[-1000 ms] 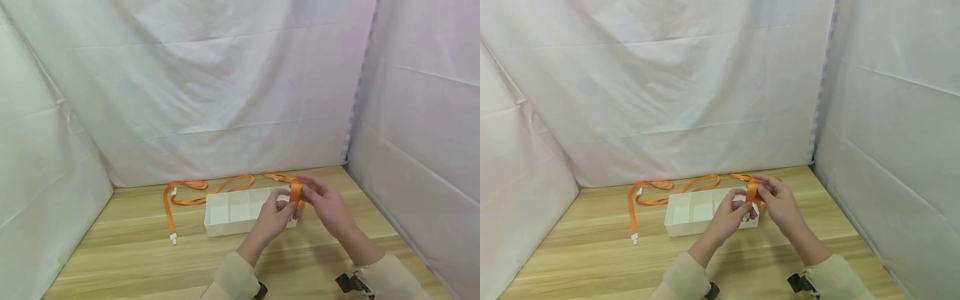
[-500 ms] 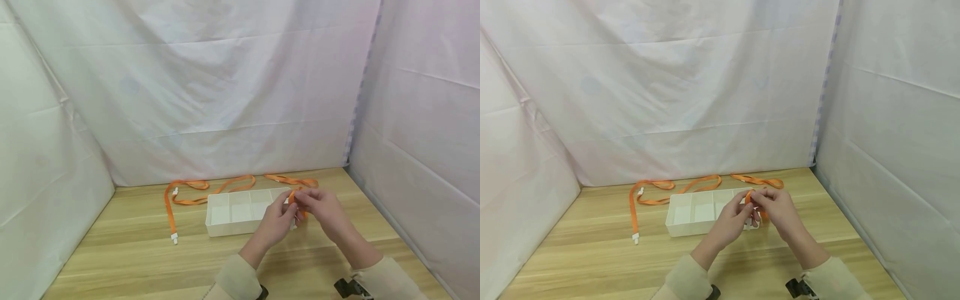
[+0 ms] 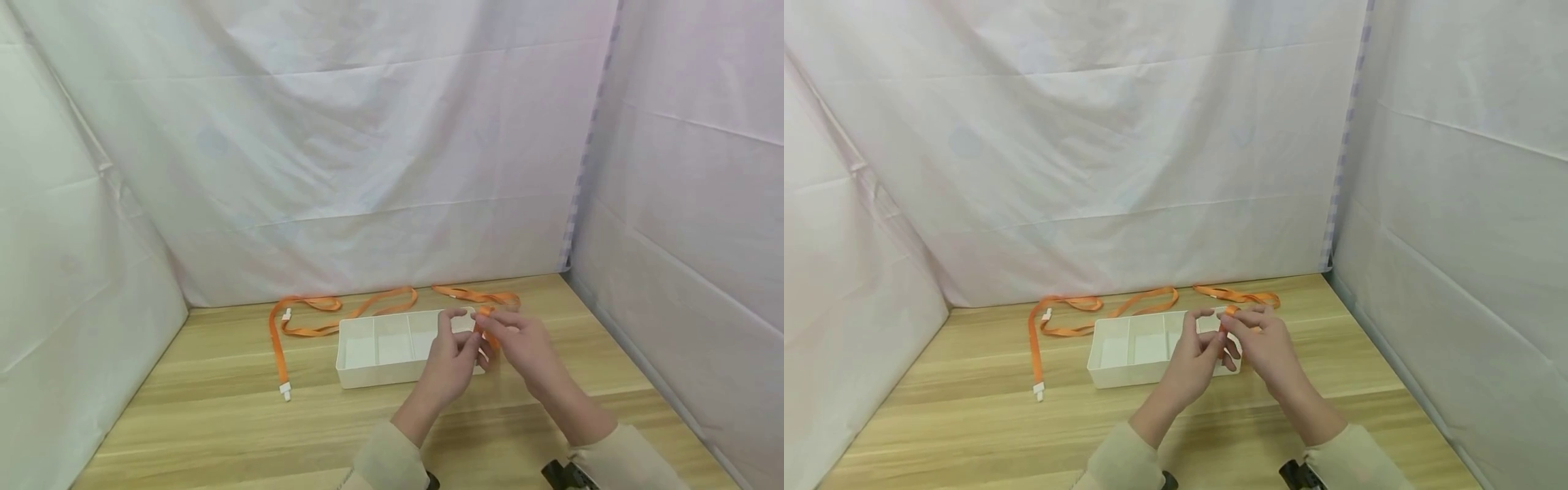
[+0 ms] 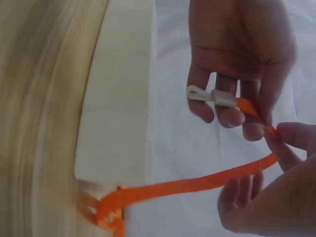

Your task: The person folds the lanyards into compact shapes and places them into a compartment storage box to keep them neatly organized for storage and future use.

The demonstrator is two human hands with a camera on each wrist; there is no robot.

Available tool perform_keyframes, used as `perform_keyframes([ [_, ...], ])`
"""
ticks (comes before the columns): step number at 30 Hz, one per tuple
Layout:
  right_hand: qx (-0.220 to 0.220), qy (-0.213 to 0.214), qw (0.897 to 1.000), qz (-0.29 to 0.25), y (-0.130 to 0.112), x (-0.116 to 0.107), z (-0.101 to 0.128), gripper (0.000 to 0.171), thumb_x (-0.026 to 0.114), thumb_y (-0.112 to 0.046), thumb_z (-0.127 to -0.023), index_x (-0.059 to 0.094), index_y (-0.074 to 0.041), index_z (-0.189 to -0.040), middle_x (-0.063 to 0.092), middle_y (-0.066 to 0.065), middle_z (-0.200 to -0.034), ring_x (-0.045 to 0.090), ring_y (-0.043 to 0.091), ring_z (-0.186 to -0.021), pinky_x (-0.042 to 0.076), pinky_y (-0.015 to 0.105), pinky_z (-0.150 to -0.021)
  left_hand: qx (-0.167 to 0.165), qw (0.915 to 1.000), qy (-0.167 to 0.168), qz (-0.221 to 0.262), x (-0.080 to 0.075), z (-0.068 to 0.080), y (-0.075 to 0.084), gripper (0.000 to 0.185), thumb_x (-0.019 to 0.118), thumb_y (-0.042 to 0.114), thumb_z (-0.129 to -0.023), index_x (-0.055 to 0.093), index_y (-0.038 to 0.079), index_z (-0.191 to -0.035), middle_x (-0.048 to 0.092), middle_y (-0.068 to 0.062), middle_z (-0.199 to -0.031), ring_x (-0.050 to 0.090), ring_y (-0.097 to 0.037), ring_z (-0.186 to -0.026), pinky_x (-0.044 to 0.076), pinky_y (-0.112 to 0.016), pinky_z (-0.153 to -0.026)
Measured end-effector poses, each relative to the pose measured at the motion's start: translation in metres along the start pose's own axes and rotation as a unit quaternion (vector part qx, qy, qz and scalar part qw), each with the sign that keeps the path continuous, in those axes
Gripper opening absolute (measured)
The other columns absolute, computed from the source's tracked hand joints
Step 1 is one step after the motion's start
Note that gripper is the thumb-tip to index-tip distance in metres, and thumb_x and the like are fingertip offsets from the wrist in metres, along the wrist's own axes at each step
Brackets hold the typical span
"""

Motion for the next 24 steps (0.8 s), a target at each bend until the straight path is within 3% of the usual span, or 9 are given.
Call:
perform_keyframes([
  [3,-0.045,0.024,0.998,0.034,-0.003,-0.001,0.001,0.047,0.070,-0.039,-0.103,0.075,0.000,-0.129,0.040,0.006,-0.167,0.035,0.039,-0.156,0.041,0.066,-0.115,0.015,0.9998,-0.002,0.014,0.002,0.002,0.001,0.029,0.050,0.024,-0.114,0.040,0.013,-0.140,0.079,-0.019,-0.100,0.075,-0.018,-0.080,0.054,-0.022,-0.080],
  [5,-0.074,0.031,0.996,0.026,-0.006,0.000,0.003,0.043,0.069,-0.036,-0.105,0.075,-0.002,-0.130,0.045,0.000,-0.168,0.040,0.036,-0.155,0.046,0.059,-0.114,0.025,0.9996,-0.002,0.013,0.004,0.002,0.002,0.023,0.050,0.022,-0.114,0.049,0.010,-0.133,0.079,-0.020,-0.100,0.075,-0.019,-0.080,0.055,-0.021,-0.079],
  [7,-0.085,0.025,0.996,-0.009,-0.010,0.001,0.005,0.039,0.068,-0.036,-0.105,0.077,-0.006,-0.129,0.059,-0.005,-0.157,0.043,0.026,-0.153,0.048,0.044,-0.114,0.033,0.9994,0.003,0.003,0.006,0.003,0.004,0.020,0.051,0.022,-0.114,0.058,0.008,-0.127,0.079,-0.018,-0.097,0.074,-0.016,-0.078,0.056,-0.020,-0.078],
  [9,-0.084,0.014,0.994,-0.066,-0.016,0.002,0.006,0.038,0.068,-0.035,-0.106,0.079,-0.002,-0.121,0.072,-0.004,-0.142,0.052,0.018,-0.144,0.050,0.027,-0.108,0.039,0.9991,0.010,-0.008,0.006,0.003,0.007,0.020,0.053,0.021,-0.113,0.065,0.007,-0.122,0.079,-0.016,-0.094,0.072,-0.011,-0.077,0.057,-0.019,-0.076],
  [12,-0.071,0.004,0.987,-0.142,-0.025,0.003,0.008,0.042,0.069,-0.039,-0.105,0.079,0.000,-0.119,0.080,-0.006,-0.124,0.059,0.012,-0.135,0.048,0.014,-0.107,0.047,0.9984,0.016,-0.028,0.006,0.005,0.010,0.022,0.054,0.022,-0.113,0.068,0.006,-0.117,0.079,-0.015,-0.094,0.074,-0.013,-0.078,0.058,-0.019,-0.076],
  [18,-0.088,-0.005,0.974,-0.207,-0.043,0.000,0.009,0.039,0.073,-0.032,-0.103,0.077,-0.001,-0.125,0.082,-0.007,-0.113,0.070,0.009,-0.124,0.049,0.015,-0.110,0.060,0.9968,0.023,-0.049,0.003,0.012,0.015,0.023,0.056,0.026,-0.112,0.070,0.009,-0.106,0.079,-0.016,-0.093,0.073,-0.008,-0.080,0.058,-0.019,-0.074],
  [24,-0.105,-0.023,0.951,-0.289,-0.062,-0.001,0.007,0.027,0.075,-0.018,-0.101,0.079,0.000,-0.122,0.084,-0.003,-0.107,0.077,0.015,-0.114,0.052,0.023,-0.112,0.068,0.9972,0.023,-0.021,0.003,0.021,0.015,0.027,0.058,0.030,-0.111,0.071,0.007,-0.106,0.077,-0.015,-0.092,0.070,-0.003,-0.082,0.063,-0.026,-0.080],
])
Point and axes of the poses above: each hand's wrist, its own z-axis away from the middle knuckle, its own x-axis out of the palm, y = z × x, the point moved 1 cm from there along -z, towards the middle knuckle
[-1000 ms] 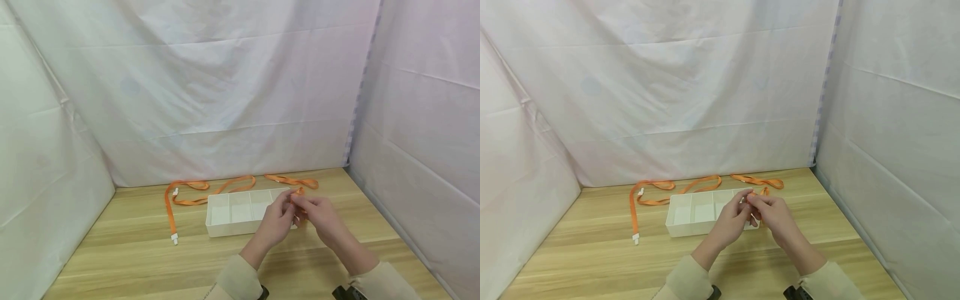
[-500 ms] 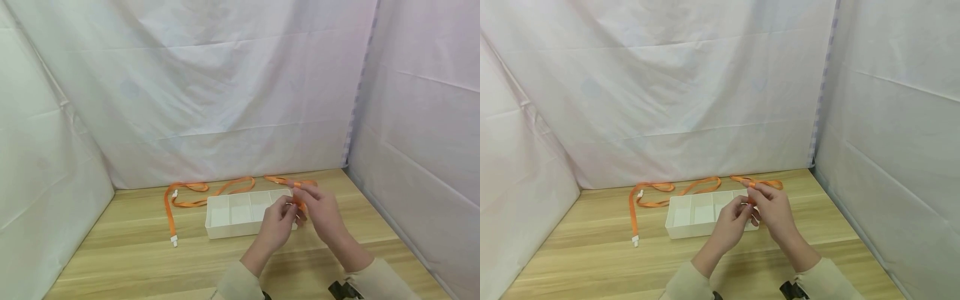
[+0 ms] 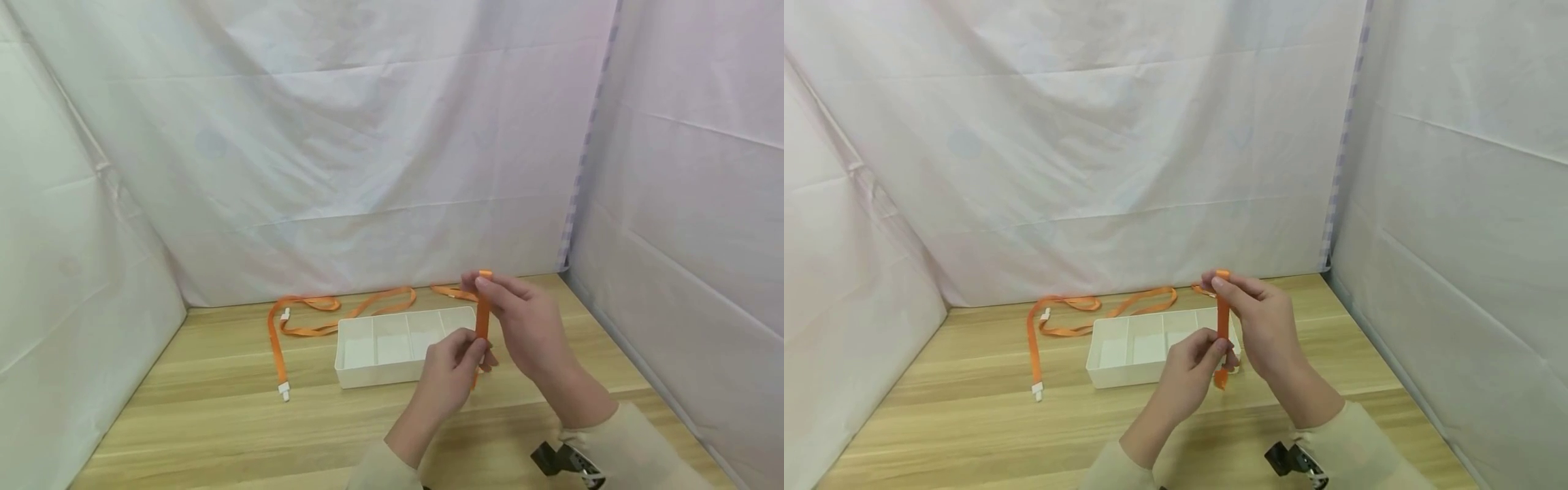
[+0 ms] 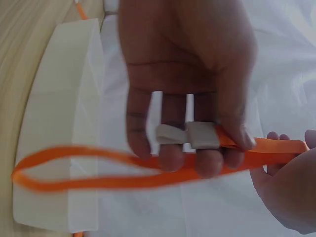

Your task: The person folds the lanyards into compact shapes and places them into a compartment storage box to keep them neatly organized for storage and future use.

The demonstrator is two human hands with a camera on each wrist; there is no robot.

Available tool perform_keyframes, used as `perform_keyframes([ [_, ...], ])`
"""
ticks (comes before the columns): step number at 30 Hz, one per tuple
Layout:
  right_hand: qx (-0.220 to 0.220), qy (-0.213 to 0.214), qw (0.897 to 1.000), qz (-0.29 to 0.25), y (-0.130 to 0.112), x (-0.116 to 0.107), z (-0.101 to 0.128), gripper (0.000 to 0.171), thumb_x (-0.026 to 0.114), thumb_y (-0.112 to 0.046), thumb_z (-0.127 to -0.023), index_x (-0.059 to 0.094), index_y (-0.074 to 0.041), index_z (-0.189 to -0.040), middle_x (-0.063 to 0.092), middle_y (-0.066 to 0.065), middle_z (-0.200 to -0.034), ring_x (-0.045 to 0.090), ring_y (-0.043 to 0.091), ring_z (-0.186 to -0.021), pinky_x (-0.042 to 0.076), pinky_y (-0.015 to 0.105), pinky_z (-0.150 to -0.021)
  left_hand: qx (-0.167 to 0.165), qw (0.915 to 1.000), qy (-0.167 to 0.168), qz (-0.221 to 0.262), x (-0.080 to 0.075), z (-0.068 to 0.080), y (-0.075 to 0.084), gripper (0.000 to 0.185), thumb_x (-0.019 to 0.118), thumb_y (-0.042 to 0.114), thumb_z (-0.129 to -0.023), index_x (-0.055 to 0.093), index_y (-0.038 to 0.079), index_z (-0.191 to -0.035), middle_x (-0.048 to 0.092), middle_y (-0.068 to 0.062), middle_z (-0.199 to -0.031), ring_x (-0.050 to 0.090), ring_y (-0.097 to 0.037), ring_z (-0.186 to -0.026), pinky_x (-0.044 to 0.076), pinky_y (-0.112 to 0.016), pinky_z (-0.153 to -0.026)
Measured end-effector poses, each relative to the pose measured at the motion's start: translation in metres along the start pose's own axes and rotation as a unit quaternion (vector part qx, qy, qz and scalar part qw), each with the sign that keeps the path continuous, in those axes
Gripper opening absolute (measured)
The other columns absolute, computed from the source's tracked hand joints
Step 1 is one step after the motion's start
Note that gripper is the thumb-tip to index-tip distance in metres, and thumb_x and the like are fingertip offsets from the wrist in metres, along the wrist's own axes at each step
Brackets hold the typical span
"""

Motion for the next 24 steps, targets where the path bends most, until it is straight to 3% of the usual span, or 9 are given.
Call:
perform_keyframes([
  [6,-0.022,-0.024,0.999,-0.043,-0.012,0.011,-0.006,0.024,0.074,-0.011,-0.101,0.079,0.000,-0.121,0.083,0.002,-0.107,0.079,0.018,-0.109,0.055,0.029,-0.111,-0.021,0.9994,0.004,0.028,-0.002,0.013,-0.009,0.028,0.058,0.028,-0.111,0.072,0.005,-0.105,0.077,-0.017,-0.091,0.072,-0.006,-0.082,0.062,-0.025,-0.084],
  [10,-0.027,-0.034,0.997,-0.070,-0.015,0.018,-0.008,0.018,0.073,-0.006,-0.100,0.081,-0.002,-0.116,0.083,0.004,-0.106,0.080,0.020,-0.104,0.056,0.031,-0.110,-0.019,0.9994,-0.003,0.030,-0.004,0.017,-0.015,0.032,0.056,0.029,-0.112,0.071,0.001,-0.107,0.077,-0.018,-0.093,0.073,-0.009,-0.083,0.065,-0.035,-0.086],
  [17,-0.017,-0.043,0.996,-0.070,-0.017,0.025,-0.010,0.015,0.073,-0.006,-0.100,0.084,-0.009,-0.110,0.082,0.001,-0.110,0.079,0.021,-0.107,0.055,0.030,-0.110,-0.005,0.9989,-0.001,-0.047,-0.010,0.023,-0.018,0.028,0.059,0.030,-0.111,0.074,0.007,-0.106,0.080,-0.012,-0.096,0.072,-0.005,-0.088,0.059,-0.023,-0.082],
  [24,-0.013,-0.074,0.992,-0.098,-0.018,0.030,-0.014,0.018,0.069,-0.004,-0.102,0.085,-0.011,-0.107,0.082,0.001,-0.108,0.079,0.020,-0.107,0.055,0.032,-0.110,0.002,0.9963,0.007,-0.085,-0.015,0.027,-0.022,0.029,0.058,0.033,-0.111,0.076,0.010,-0.108,0.082,-0.008,-0.098,0.074,-0.006,-0.088,0.060,-0.023,-0.080],
])
Point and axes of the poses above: each hand's wrist, its own z-axis away from the middle knuckle, its own x-axis out of the palm, y = z × x, the point moved 1 cm from there along -z, towards the middle knuckle
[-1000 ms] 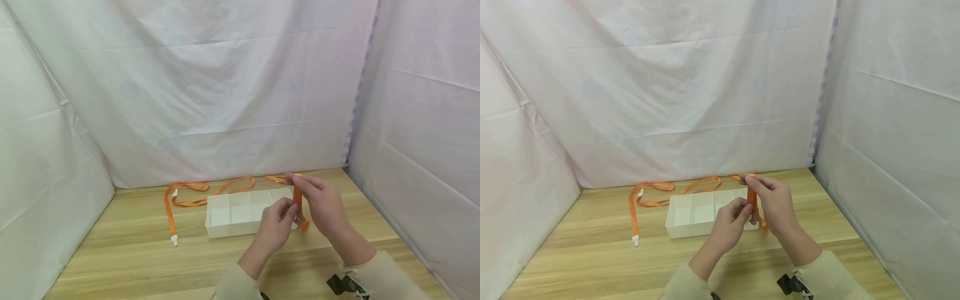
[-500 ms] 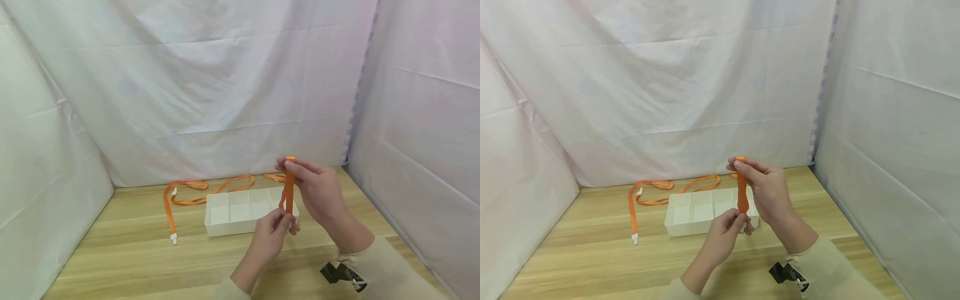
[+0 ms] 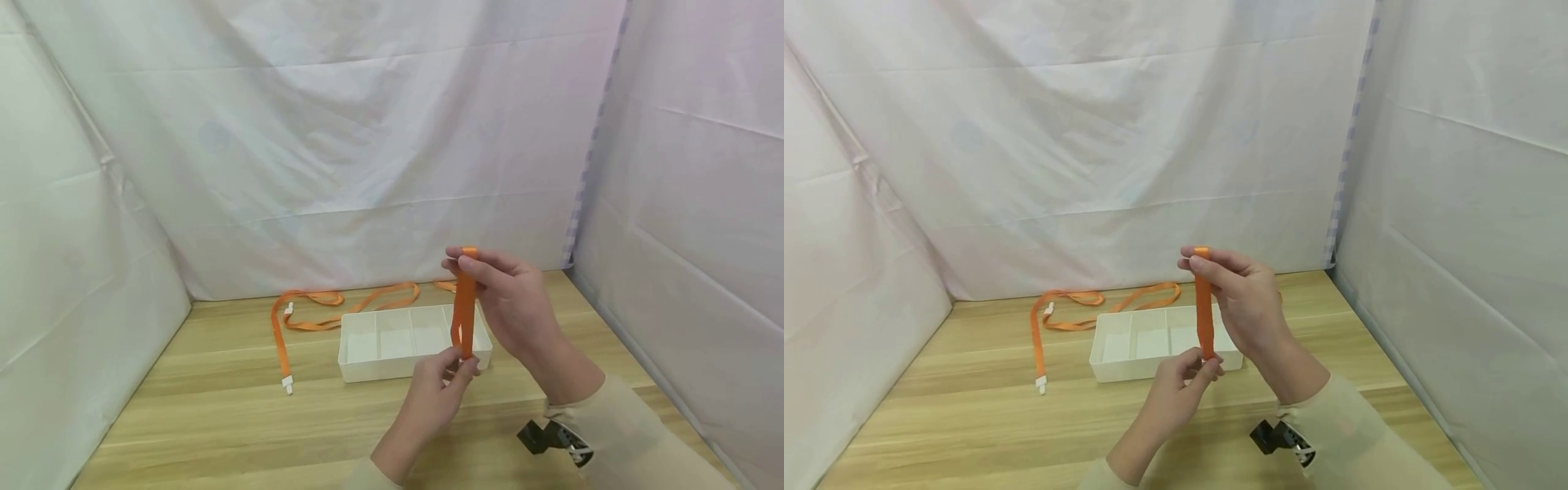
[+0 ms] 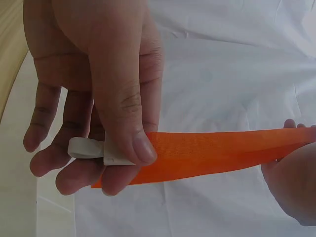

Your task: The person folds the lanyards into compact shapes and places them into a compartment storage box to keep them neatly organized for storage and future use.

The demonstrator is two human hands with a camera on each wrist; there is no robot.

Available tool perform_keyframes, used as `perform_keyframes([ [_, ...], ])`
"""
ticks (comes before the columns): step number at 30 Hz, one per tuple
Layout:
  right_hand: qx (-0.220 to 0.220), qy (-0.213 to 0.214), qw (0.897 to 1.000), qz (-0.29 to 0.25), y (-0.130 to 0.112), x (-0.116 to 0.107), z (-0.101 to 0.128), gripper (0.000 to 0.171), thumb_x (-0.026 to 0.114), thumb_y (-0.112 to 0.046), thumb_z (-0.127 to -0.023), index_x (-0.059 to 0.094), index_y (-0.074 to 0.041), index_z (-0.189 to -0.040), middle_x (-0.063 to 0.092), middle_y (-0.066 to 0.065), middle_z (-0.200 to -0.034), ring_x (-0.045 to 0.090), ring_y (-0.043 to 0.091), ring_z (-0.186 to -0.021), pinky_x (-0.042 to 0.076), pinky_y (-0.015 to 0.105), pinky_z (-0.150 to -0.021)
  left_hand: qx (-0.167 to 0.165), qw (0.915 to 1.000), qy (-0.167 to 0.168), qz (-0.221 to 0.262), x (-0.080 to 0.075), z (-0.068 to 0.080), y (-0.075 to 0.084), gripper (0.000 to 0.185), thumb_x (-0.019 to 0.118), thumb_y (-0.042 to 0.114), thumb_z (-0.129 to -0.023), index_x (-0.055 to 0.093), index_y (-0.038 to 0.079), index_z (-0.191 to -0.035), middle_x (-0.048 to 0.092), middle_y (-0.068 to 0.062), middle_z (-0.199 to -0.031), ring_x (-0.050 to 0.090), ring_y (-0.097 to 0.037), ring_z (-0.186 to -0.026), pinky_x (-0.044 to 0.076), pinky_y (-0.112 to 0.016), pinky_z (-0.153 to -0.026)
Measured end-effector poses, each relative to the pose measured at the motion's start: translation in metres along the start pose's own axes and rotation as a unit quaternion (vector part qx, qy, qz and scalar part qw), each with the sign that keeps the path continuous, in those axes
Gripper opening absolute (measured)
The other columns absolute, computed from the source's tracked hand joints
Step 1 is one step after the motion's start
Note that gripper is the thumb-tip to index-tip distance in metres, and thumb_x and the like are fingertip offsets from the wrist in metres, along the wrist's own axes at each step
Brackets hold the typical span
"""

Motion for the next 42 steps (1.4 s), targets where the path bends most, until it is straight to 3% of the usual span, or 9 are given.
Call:
perform_keyframes([
  [4,0.001,-0.022,1.000,-0.016,-0.003,0.003,0.000,0.022,0.066,-0.001,-0.104,0.085,-0.013,-0.104,0.082,0.001,-0.108,0.078,0.020,-0.108,0.057,0.033,-0.109,-0.013,0.9990,0.019,-0.038,-0.003,0.004,-0.002,0.033,0.057,0.041,-0.110,0.076,0.014,-0.106,0.080,0.000,-0.094,0.071,-0.003,-0.087,0.059,-0.023,-0.080],
  [9,0.005,-0.029,0.999,-0.034,-0.006,0.007,-0.001,0.023,0.065,0.000,-0.103,0.085,-0.012,-0.104,0.082,0.002,-0.107,0.078,0.020,-0.107,0.058,0.033,-0.107,-0.053,0.9907,0.084,-0.094,-0.009,0.009,-0.003,0.035,0.067,0.055,-0.101,0.069,0.019,-0.103,0.073,0.008,-0.092,0.068,-0.006,-0.089,0.059,-0.030,-0.083],
  [12,0.008,-0.033,0.999,-0.036,-0.006,0.010,-0.001,0.024,0.065,0.000,-0.104,0.085,-0.013,-0.103,0.082,0.003,-0.107,0.078,0.020,-0.106,0.058,0.033,-0.107,-0.061,0.9865,0.112,-0.102,-0.009,0.008,-0.004,0.040,0.073,0.055,-0.097,0.062,0.019,-0.109,0.071,0.006,-0.100,0.068,-0.011,-0.094,0.058,-0.030,-0.083],
  [19,0.013,-0.042,0.998,-0.039,-0.007,0.017,-0.002,0.026,0.064,0.000,-0.104,0.086,-0.014,-0.103,0.082,0.002,-0.106,0.078,0.022,-0.108,0.055,0.033,-0.112,0.033,0.9865,0.153,-0.047,-0.004,0.001,-0.004,0.026,0.069,0.033,-0.105,0.062,0.018,-0.125,0.065,0.003,-0.126,0.068,-0.016,-0.109,0.064,-0.033,-0.086],
  [21,0.015,-0.044,0.998,-0.035,-0.007,0.018,-0.003,0.026,0.064,-0.001,-0.105,0.085,-0.015,-0.103,0.081,0.001,-0.107,0.077,0.022,-0.109,0.054,0.033,-0.112,0.044,0.9853,0.161,-0.038,-0.004,-0.002,-0.004,0.023,0.068,0.030,-0.106,0.064,0.018,-0.126,0.066,0.002,-0.127,0.068,-0.016,-0.110,0.064,-0.032,-0.085],
  [27,0.018,-0.044,0.998,-0.036,-0.009,0.023,-0.005,0.022,0.065,-0.003,-0.104,0.084,-0.013,-0.104,0.081,0.002,-0.108,0.076,0.024,-0.112,0.053,0.035,-0.114,0.014,0.9893,0.144,-0.015,-0.007,-0.005,-0.008,0.023,0.066,0.033,-0.107,0.071,0.015,-0.120,0.072,-0.002,-0.118,0.068,-0.016,-0.108,0.064,-0.028,-0.085],
  [31,0.010,-0.040,0.998,-0.044,-0.010,0.026,-0.006,0.022,0.066,-0.002,-0.104,0.084,-0.013,-0.102,0.081,0.002,-0.106,0.076,0.024,-0.112,0.054,0.036,-0.114,-0.049,0.9899,0.123,0.050,-0.010,-0.003,-0.013,0.023,0.066,0.033,-0.107,0.076,0.014,-0.114,0.075,-0.005,-0.111,0.070,-0.014,-0.107,0.062,-0.025,-0.086],
  [34,0.005,-0.036,0.998,-0.043,-0.009,0.026,-0.008,0.021,0.066,-0.002,-0.103,0.084,-0.014,-0.101,0.081,0.002,-0.106,0.076,0.023,-0.110,0.055,0.035,-0.113,-0.077,0.9861,0.109,0.099,-0.013,-0.002,-0.013,0.025,0.067,0.032,-0.106,0.077,0.011,-0.116,0.076,-0.009,-0.114,0.071,-0.015,-0.109,0.061,-0.025,-0.090],
  [42,-0.001,-0.038,0.998,-0.052,-0.007,0.026,-0.011,0.020,0.067,-0.002,-0.103,0.084,-0.013,-0.099,0.081,0.003,-0.106,0.075,0.023,-0.109,0.054,0.038,-0.115,-0.082,0.9843,0.089,0.129,-0.013,-0.007,-0.008,0.026,0.068,0.029,-0.106,0.075,0.007,-0.117,0.077,-0.012,-0.116,0.073,-0.015,-0.107,0.059,-0.022,-0.089],
])
Point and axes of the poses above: each hand's wrist, its own z-axis away from the middle knuckle, its own x-axis out of the palm, y = z × x, the point moved 1 cm from there along -z, towards the middle knuckle
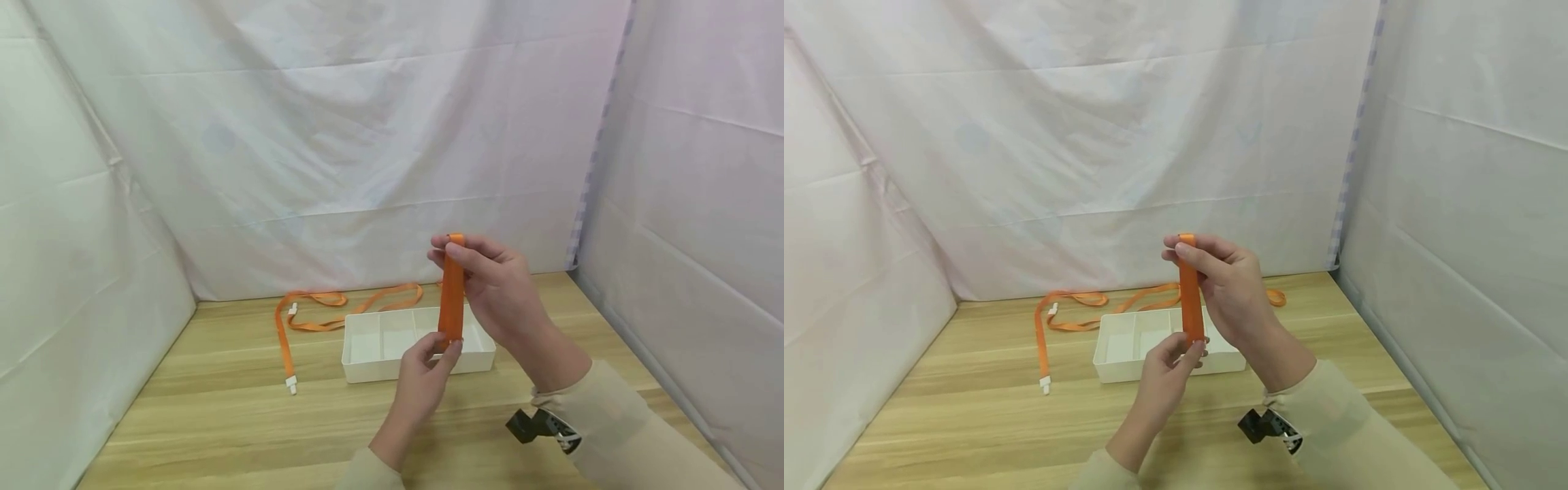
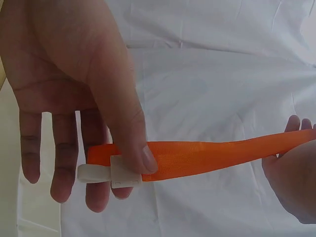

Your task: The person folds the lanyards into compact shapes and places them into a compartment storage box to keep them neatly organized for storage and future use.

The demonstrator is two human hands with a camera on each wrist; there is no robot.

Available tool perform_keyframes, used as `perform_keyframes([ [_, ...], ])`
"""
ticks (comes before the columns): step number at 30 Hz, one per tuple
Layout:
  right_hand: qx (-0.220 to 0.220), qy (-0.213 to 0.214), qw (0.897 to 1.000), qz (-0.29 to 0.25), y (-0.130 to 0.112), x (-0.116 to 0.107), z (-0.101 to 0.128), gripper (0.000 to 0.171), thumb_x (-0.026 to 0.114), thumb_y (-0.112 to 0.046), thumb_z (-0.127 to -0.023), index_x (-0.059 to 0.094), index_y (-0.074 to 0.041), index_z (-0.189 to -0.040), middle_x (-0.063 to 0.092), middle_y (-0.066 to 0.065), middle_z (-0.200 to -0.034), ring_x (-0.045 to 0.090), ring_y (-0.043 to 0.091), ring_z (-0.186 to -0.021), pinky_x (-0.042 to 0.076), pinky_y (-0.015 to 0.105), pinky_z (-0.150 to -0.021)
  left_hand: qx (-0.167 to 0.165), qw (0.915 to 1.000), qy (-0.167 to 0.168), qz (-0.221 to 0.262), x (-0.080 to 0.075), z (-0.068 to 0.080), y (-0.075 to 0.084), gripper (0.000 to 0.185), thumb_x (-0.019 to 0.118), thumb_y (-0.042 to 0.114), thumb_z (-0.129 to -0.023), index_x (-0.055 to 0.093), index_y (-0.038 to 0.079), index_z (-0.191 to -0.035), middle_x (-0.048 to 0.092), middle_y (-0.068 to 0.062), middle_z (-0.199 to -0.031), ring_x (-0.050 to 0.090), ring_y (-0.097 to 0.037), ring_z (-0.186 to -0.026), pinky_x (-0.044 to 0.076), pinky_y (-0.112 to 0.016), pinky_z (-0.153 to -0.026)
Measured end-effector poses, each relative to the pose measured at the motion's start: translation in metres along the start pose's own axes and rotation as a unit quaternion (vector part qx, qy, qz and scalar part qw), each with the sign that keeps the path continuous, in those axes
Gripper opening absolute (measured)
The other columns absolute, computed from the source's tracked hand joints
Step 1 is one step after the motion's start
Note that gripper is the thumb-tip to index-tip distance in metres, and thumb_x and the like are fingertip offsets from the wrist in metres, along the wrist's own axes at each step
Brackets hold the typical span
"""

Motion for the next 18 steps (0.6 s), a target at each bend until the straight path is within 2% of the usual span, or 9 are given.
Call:
perform_keyframes([
  [6,0.004,0.002,1.000,0.002,0.001,-0.001,-0.003,0.020,0.067,-0.002,-0.103,0.084,-0.013,-0.100,0.081,0.002,-0.106,0.076,0.023,-0.108,0.054,0.037,-0.114,-0.007,0.9999,-0.003,0.012,0.002,-0.001,0.001,0.024,0.064,0.025,-0.107,0.075,0.005,-0.116,0.077,-0.014,-0.117,0.073,-0.019,-0.104,0.059,-0.021,-0.087],
  [11,0.002,0.004,1.000,0.021,0.005,-0.003,-0.005,0.021,0.068,-0.002,-0.102,0.084,-0.014,-0.100,0.081,0.001,-0.107,0.078,0.022,-0.104,0.055,0.035,-0.112,-0.022,0.9988,0.001,0.043,0.001,-0.005,0.001,0.022,0.062,0.016,-0.106,0.074,0.002,-0.117,0.077,-0.018,-0.116,0.074,-0.018,-0.098,0.062,-0.028,-0.088],
  [15,-0.020,0.019,0.995,0.093,0.013,-0.010,-0.010,0.017,0.073,-0.005,-0.100,0.084,-0.014,-0.109,0.082,-0.004,-0.109,0.078,0.020,-0.104,0.055,0.033,-0.109,-0.044,0.9969,0.014,0.063,-0.001,-0.007,0.001,0.020,0.057,0.009,-0.103,0.074,0.001,-0.112,0.076,-0.016,-0.109,0.073,-0.017,-0.091,0.064,-0.034,-0.090],
  [17,-0.049,0.034,0.987,0.149,0.020,-0.016,-0.013,0.021,0.077,-0.008,-0.098,0.082,-0.013,-0.118,0.082,-0.006,-0.112,0.078,0.020,-0.105,0.056,0.030,-0.103,-0.053,0.9961,0.018,0.068,-0.002,-0.007,0.002,0.021,0.055,0.007,-0.101,0.073,0.000,-0.109,0.076,-0.012,-0.103,0.073,-0.017,-0.087,0.064,-0.035,-0.089],
  [18,-0.070,0.044,0.979,0.185,0.023,-0.019,-0.014,0.025,0.078,-0.011,-0.097,0.081,-0.013,-0.122,0.081,-0.008,-0.113,0.078,0.018,-0.104,0.058,0.028,-0.099,-0.057,0.9958,0.017,0.069,-0.003,-0.006,0.002,0.021,0.054,0.006,-0.101,0.073,-0.001,-0.108,0.075,-0.011,-0.100,0.072,-0.017,-0.085,0.064,-0.035,-0.089],
])
Point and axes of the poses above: each hand's wrist, its own z-axis away from the middle knuckle, its own x-axis out of the palm, y = z × x, the point moved 1 cm from there along -z, towards the middle knuckle
